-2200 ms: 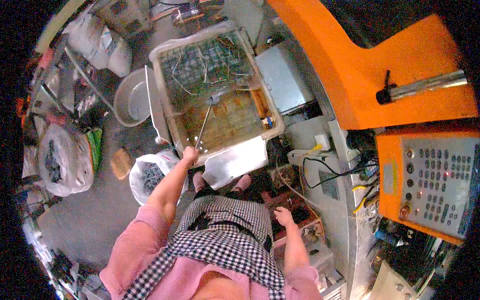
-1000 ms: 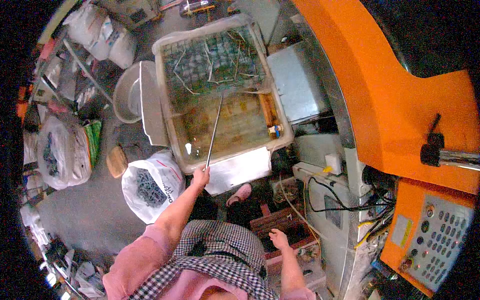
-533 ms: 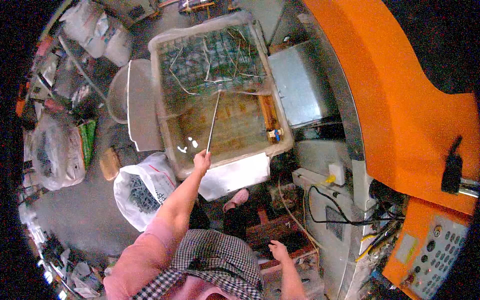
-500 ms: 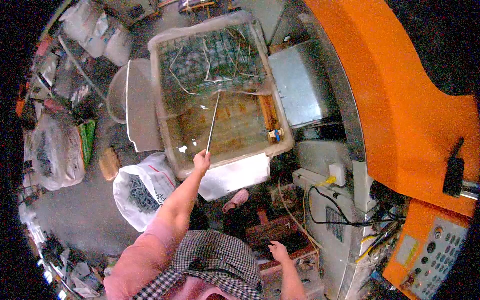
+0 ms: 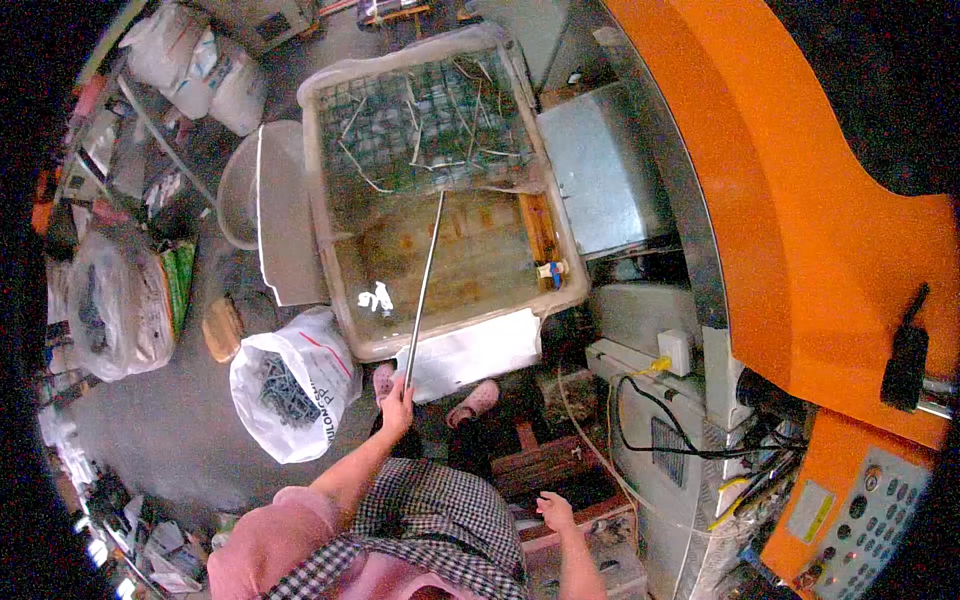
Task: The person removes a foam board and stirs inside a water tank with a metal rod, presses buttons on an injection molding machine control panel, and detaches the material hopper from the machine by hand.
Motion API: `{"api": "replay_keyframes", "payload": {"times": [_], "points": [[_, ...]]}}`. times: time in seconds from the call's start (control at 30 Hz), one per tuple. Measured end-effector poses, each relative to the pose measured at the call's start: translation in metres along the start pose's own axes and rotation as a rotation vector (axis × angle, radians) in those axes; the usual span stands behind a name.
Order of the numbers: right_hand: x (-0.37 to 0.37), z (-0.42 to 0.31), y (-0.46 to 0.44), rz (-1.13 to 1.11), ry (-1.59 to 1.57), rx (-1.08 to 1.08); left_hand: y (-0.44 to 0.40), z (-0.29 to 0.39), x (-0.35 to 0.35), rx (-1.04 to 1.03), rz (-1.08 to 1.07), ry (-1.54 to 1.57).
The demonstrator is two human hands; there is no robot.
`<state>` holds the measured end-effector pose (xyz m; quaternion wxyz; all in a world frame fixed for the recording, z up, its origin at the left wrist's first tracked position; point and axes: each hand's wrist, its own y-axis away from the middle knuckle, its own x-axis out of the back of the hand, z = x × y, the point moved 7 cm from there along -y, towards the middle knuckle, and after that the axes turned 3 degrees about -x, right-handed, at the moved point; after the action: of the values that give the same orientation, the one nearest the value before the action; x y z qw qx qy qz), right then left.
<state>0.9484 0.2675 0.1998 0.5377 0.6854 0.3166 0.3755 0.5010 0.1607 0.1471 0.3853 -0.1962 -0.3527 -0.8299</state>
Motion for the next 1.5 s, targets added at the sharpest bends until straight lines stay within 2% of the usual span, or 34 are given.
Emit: {"api": "replay_keyframes", "payload": {"times": [0.07,0.13,0.23,0.33,0.47,0.57,0.6,0.63,0.67,0.73,0.83,1.1,1.2,1.27,1.33,1.5], "points": [[0.003,0.004,-0.002,-0.011,-0.039,0.016,0.015,0.008,0.01,-0.025,0.034,-0.026],[0.006,0.004,-0.011,0.02,0.089,0.088,0.024,-0.006,0.008,0.018,0.031,0.001],[0.005,-0.001,-0.011,-0.016,-0.044,0.058,0.039,-0.006,0.014,0.024,0.01,-0.017],[0.003,-0.019,-0.001,-0.026,-0.045,0.023,0.045,-0.014,0.017,0.029,-0.011,-0.007],[0.004,0.001,-0.029,-0.02,0.128,0.118,0.014,-0.018,-0.002,-0.013,0.008,-0.037],[0.005,-0.016,-0.02,0.01,0.055,0.098,-0.009,-0.013,-0.017,0.019,-0.056,-0.032],[0.003,-0.019,-0.017,-0.012,-0.093,0.045,-0.016,-0.013,-0.023,0.047,-0.086,-0.065],[0.001,-0.019,-0.015,-0.035,-0.24,-0.007,-0.022,-0.009,-0.024,0.023,-0.023,-0.045],[0.001,-0.017,-0.017,-0.034,-0.239,-0.007,-0.028,-0.003,-0.027,0.023,-0.022,-0.044],[0.001,-0.013,-0.023,-0.014,-0.138,0.022,-0.042,0.008,-0.029,0.042,-0.004,0.05],[0.001,-0.014,-0.023,0.021,-0.01,0.015,-0.065,0.012,-0.038,0.044,0.044,0.006],[-0.005,-0.025,-0.022,0.018,-0.003,-0.003,-0.106,0.026,-0.04,0.111,0.084,0.048],[-0.005,-0.031,-0.019,0.009,-0.008,-0.009,-0.121,0.026,-0.045,0.083,0.095,0.077],[-0.004,-0.03,-0.02,0.0,-0.033,-0.005,-0.131,0.033,-0.043,-0.018,0.182,0.164],[-0.003,-0.028,-0.028,0.009,0.098,0.09,-0.138,0.036,-0.044,0.01,0.174,0.174],[-0.004,-0.045,-0.017,-0.007,0.078,0.074,-0.143,0.044,-0.037,0.039,0.183,0.106]]}}
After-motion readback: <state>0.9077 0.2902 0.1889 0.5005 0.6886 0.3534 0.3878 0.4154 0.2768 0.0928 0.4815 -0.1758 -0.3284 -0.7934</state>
